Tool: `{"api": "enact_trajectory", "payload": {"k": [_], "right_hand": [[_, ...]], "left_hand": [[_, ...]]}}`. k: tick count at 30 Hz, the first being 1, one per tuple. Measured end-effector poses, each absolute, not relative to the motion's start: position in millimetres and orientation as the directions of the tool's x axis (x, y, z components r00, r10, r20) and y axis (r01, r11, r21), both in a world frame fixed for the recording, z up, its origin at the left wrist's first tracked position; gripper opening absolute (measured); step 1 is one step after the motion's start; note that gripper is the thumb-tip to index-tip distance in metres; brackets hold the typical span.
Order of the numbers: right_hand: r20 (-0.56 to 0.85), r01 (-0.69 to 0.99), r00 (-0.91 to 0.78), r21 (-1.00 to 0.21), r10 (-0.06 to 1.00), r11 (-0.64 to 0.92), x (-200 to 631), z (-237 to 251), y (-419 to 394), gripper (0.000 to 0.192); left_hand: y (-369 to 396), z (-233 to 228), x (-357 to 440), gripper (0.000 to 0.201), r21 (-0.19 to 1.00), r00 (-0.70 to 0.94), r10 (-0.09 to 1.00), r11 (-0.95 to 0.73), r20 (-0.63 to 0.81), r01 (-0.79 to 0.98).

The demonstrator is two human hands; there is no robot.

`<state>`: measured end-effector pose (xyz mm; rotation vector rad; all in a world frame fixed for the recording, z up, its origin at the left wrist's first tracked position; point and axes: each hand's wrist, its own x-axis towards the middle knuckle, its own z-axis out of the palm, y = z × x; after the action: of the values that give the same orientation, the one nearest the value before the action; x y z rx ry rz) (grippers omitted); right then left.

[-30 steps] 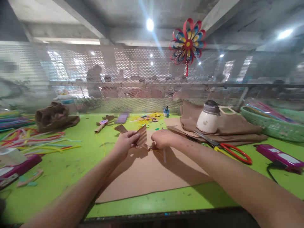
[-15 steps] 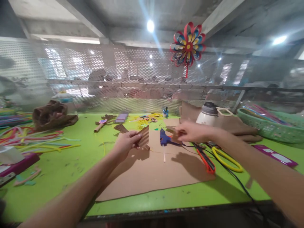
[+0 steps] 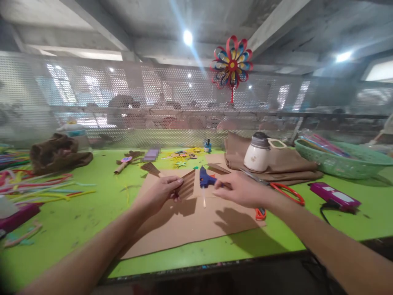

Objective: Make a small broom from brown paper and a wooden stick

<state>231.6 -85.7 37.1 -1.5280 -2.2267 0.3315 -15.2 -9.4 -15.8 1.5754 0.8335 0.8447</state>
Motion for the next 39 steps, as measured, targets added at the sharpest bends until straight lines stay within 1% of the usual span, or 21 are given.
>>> {"api": "enact_trajectory", "payload": {"k": [2, 4, 5, 7, 9, 10, 12, 16, 19, 23, 28, 31, 35, 39], "right_hand": [[0.196, 0.76, -0.318, -0.532, 0.927, 0.373, 194, 23, -62, 0.024], [0.173, 0.662, -0.281, -0.677, 0.944, 0.321, 167, 11, -44, 0.023], [0.178, 0.572, -0.264, -0.763, 0.948, 0.302, 158, 5, -38, 0.021], [0.165, 0.383, -0.25, -0.888, 0.954, 0.254, 148, -3, -30, 0.018], [0.141, 0.232, -0.25, -0.952, 0.958, 0.201, 144, -9, -26, 0.019], [0.133, 0.186, -0.251, -0.965, 0.959, 0.183, 144, -11, -26, 0.02], [0.137, 0.151, -0.268, -0.972, 0.954, 0.182, 147, -14, -27, 0.023], [0.15, 0.163, -0.318, -0.964, 0.936, 0.21, 158, -19, -28, 0.029], [0.136, 0.169, -0.362, -0.963, 0.922, 0.209, 165, -20, -27, 0.031], [0.13, 0.137, -0.439, -0.968, 0.889, 0.21, 172, -22, -24, 0.03], [0.16, 0.127, -0.507, -0.958, 0.847, 0.257, 176, -21, -24, 0.029], [0.171, 0.155, -0.529, -0.944, 0.831, 0.293, 177, -20, -24, 0.031], [0.158, 0.156, -0.548, -0.945, 0.821, 0.286, 178, -20, -25, 0.03], [0.125, 0.191, -0.553, -0.943, 0.824, 0.271, 178, -20, -26, 0.031]], "left_hand": [[-8, -17, -16, 0.029, 0.989, 0.471, 0.876, -0.141, 0.103, 0.045], [-6, -19, -16, 0.03, 0.991, 0.449, 0.886, -0.133, 0.115, 0.007], [-5, -19, -16, 0.031, 0.991, 0.447, 0.886, -0.133, 0.123, -0.009], [-4, -21, -15, 0.031, 0.988, 0.446, 0.883, -0.151, 0.143, -0.018], [-2, -23, -15, 0.032, 0.982, 0.432, 0.887, -0.186, 0.164, 0.01], [-1, -23, -15, 0.032, 0.976, 0.423, 0.889, -0.212, 0.175, 0.041], [-1, -24, -15, 0.03, 0.952, 0.409, 0.889, -0.278, 0.206, 0.125], [-5, -25, -10, 0.027, 0.873, 0.43, 0.86, -0.412, 0.276, 0.263], [-11, -25, -6, 0.023, 0.836, 0.505, 0.818, -0.463, 0.274, 0.296], [-13, -24, -8, 0.024, 0.826, 0.56, 0.787, -0.481, 0.258, 0.295], [-13, -23, -11, 0.028, 0.725, 0.591, 0.749, -0.581, 0.3, 0.369], [-15, -22, -9, 0.029, 0.739, 0.577, 0.764, -0.561, 0.29, 0.372], [-17, -20, -7, 0.032, 0.801, 0.593, 0.756, -0.522, 0.275, 0.294], [-16, -22, -7, 0.033, 0.773, 0.546, 0.79, -0.521, 0.278, 0.361]]}}
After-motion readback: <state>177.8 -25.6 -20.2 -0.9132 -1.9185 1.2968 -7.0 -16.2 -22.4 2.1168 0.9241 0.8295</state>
